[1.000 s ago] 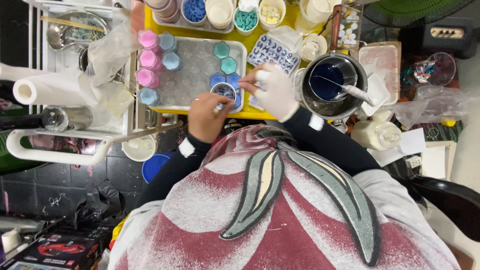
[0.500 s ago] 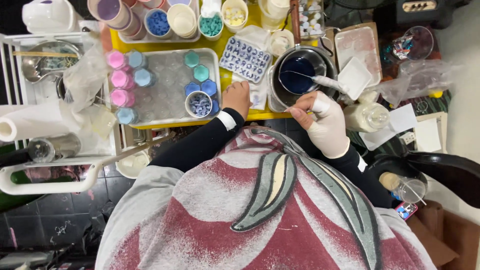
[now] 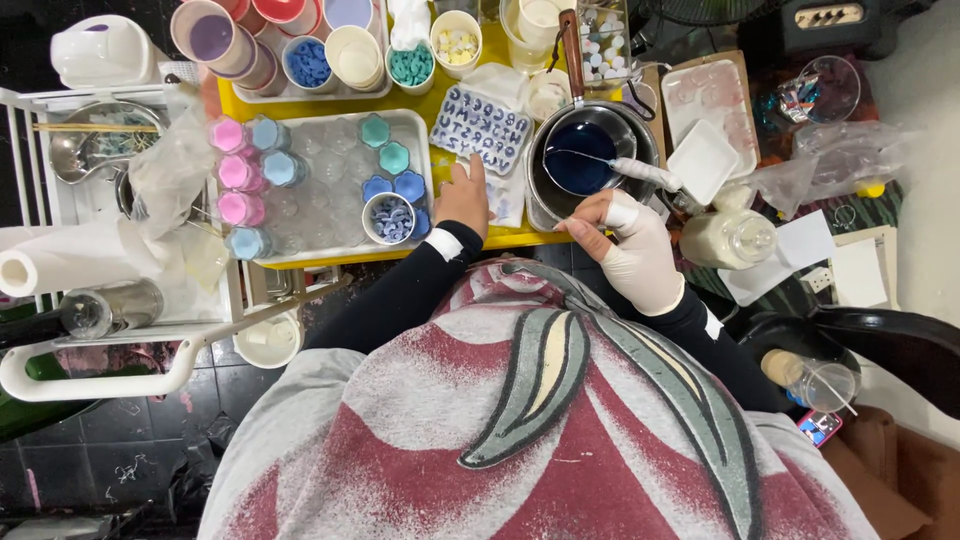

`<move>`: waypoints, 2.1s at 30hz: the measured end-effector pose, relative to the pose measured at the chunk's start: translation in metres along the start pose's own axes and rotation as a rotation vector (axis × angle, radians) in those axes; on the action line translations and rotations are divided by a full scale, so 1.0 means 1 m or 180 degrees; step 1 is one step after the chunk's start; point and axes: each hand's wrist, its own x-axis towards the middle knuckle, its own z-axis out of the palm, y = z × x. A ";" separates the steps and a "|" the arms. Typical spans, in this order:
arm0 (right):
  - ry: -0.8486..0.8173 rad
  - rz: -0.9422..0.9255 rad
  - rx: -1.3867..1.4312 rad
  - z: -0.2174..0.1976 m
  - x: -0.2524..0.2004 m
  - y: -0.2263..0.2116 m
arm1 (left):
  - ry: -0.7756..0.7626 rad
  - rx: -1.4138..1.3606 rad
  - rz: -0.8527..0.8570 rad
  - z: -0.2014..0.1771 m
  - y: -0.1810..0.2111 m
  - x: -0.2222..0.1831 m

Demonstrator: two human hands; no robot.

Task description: Using a pipette to fill an alphabet-shaped mold with colored liquid during a candle or resin crafting process.

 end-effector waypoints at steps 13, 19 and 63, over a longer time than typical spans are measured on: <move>-0.0198 0.0008 0.0066 0.005 0.004 0.000 | 0.0256 -0.0038 0.0122 -0.009 -0.003 -0.007; -0.0129 0.0084 0.0151 0.003 0.001 0.006 | 0.1002 -0.0322 0.0878 -0.003 -0.014 -0.009; -0.0465 0.0544 0.2639 0.013 0.020 -0.067 | -0.0364 -0.5470 0.1157 -0.223 0.041 -0.109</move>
